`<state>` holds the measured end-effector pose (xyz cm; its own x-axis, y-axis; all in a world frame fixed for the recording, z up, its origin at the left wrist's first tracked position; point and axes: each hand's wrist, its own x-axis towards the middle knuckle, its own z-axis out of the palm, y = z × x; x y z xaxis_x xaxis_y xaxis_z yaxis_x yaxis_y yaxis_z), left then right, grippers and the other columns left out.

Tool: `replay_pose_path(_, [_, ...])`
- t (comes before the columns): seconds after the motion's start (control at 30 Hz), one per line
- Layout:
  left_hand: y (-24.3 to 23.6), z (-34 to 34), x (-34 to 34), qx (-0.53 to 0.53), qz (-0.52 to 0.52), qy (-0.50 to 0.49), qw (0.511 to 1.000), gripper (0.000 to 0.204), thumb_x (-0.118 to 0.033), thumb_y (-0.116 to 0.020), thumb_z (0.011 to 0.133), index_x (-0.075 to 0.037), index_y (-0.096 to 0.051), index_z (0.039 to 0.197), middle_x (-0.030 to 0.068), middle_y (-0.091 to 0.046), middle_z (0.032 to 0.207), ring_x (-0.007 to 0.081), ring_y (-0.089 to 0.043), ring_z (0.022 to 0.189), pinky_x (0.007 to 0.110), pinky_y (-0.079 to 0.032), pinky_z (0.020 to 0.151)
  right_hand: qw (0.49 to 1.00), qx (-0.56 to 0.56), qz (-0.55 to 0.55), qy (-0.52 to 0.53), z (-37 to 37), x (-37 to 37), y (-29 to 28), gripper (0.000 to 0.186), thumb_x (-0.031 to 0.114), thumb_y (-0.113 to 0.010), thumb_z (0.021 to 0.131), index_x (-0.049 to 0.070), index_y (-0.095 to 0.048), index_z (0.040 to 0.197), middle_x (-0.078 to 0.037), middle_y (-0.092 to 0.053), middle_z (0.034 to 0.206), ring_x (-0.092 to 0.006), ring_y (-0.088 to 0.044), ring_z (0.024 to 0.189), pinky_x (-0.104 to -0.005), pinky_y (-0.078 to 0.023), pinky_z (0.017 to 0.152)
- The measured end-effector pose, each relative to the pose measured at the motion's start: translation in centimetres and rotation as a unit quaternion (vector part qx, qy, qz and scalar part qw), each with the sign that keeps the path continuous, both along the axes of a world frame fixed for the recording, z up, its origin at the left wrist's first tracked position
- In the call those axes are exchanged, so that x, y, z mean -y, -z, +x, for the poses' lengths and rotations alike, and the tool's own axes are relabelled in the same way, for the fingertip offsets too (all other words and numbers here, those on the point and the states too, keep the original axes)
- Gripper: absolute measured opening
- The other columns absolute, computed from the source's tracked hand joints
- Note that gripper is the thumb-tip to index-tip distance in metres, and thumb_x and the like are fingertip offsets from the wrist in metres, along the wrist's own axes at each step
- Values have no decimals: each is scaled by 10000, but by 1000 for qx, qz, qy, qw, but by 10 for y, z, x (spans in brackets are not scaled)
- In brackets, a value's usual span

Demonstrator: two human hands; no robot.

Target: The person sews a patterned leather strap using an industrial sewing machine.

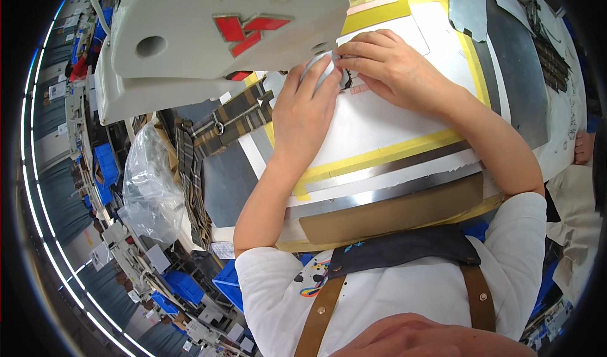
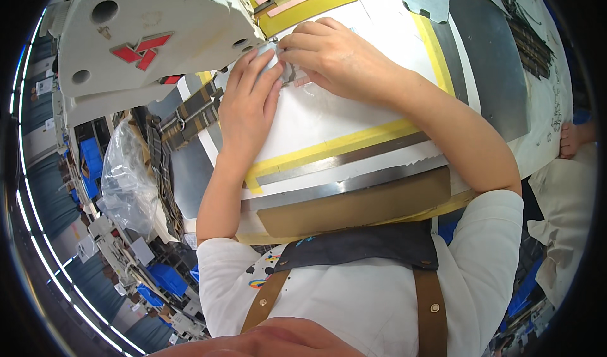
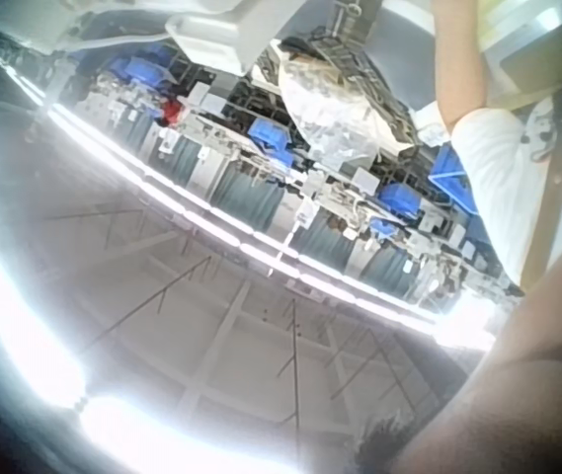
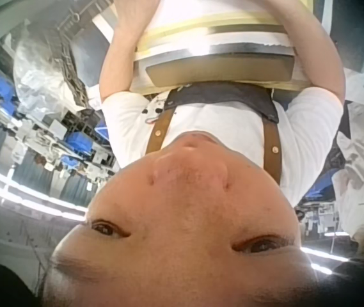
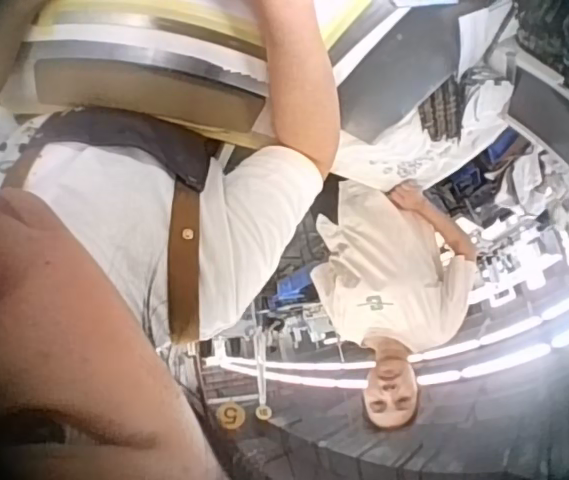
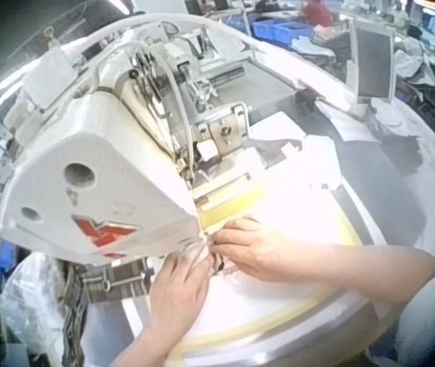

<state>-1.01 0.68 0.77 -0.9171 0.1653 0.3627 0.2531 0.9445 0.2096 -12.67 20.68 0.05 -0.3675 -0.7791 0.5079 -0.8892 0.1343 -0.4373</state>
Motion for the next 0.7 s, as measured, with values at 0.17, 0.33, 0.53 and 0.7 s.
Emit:
replay_pose_path(0.17, [-3, 1, -4, 21, 15, -7, 1000, 280, -60, -744, 901, -100, -741, 1178, 37, -672, 1327, 308, -607, 1295, 411, -553, 1015, 1000, -8, 4, 0, -1, -2, 3, 346, 42, -785, 804, 20, -702, 1139, -59, -718, 1170, -258, -642, 1125, -405, -485, 1032])
replay_pose_path(0.33, [-2, 1, -3, 14, 12, -11, 1000, 296, -64, -740, 906, -111, -735, 1198, 28, -671, 1335, 307, -603, 1307, 404, -562, 1005, 999, 27, 29, -4, 0, -3, 4, 455, -37, -751, 812, 51, -704, 1256, -77, -680, 1309, -298, -607, 1227, -433, -481, 1059])
replay_pose_path(0.53, [-3, 1, 6, 19, 21, 4, 1000, 367, -7, -720, 862, -146, -734, 1201, 2, -671, 1352, 306, -630, 1242, 388, -585, 956, 999, -45, -5, 5, -2, 1, 4, 292, 89, -817, 794, 28, -731, 1066, -43, -727, 1159, -243, -647, 1115, -398, -496, 1013])
replay_pose_path(0.7, [-3, -2, 16, 54, 101, 21, 993, 320, -14, -654, 935, -132, -756, 1215, 12, -689, 1351, 308, -604, 1295, 425, -518, 1047, 1000, 7, 7, 28, 7, 7, 11, 270, 79, -803, 841, 45, -745, 1102, -39, -713, 1222, -264, -632, 1163, -418, -490, 997])
